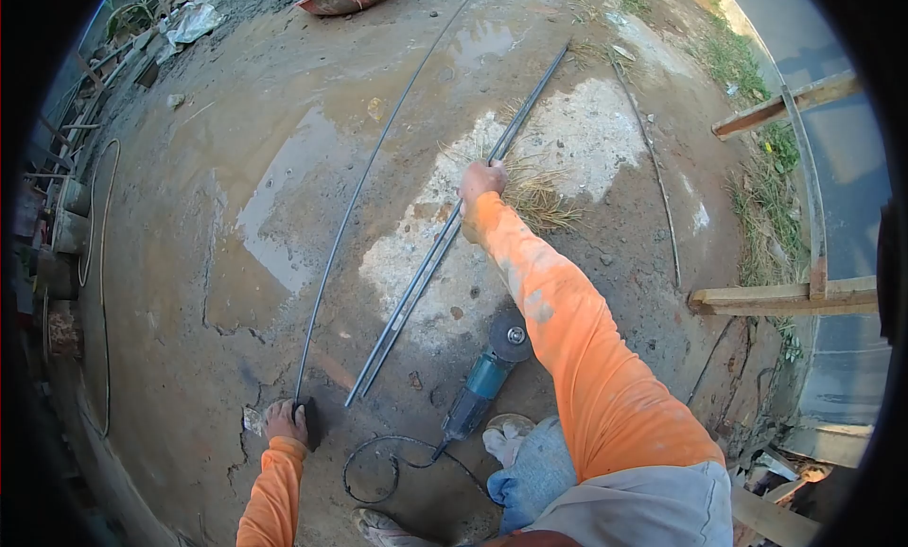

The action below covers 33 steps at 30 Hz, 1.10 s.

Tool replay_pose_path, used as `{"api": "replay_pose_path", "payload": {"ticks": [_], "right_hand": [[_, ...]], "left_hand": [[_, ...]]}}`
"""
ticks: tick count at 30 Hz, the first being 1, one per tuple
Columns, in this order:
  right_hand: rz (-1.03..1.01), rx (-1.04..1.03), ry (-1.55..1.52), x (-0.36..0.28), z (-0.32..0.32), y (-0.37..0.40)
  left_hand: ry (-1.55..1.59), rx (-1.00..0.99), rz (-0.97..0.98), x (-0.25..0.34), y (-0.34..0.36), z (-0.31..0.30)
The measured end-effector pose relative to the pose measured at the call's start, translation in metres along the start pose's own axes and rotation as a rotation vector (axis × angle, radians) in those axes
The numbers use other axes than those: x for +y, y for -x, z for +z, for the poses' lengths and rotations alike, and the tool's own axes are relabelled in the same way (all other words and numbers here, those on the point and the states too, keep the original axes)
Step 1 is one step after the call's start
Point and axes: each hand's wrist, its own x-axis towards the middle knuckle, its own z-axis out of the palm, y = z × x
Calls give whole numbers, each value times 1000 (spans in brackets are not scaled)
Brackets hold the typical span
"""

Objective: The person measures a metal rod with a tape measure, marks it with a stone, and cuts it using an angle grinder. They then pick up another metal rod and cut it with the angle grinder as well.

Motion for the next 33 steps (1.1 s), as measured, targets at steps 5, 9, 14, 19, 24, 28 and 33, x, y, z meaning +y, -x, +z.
{"api": "replay_pose_path", "payload": {"ticks": [5, 9, 14, 19, 24, 28, 33], "right_hand": [[5, -183, -15, -109, 29, 32], [-4, -323, 3, -16, 59, 25], [-238, -62, 404, 9, 69, 7], [-470, -231, 752, 20, 109, -89], [-740, -420, 1370, -37, 93, -34], [-758, -457, 1512, -16, 112, -41], [-659, -460, 1373, -15, 120, -41]], "left_hand": [[-25, -39, -6, 7, -1, -12], [-20, -30, -5, 9, -3, -9], [0, -40, -19, 7, -3, -12], [-19, -44, -31, 6, -5, -6], [-30, -65, -13, 9, -5, -10], [-49, -78, -17, 10, -6, -10], [-28, -46, 4, 3, -6, -5]]}}
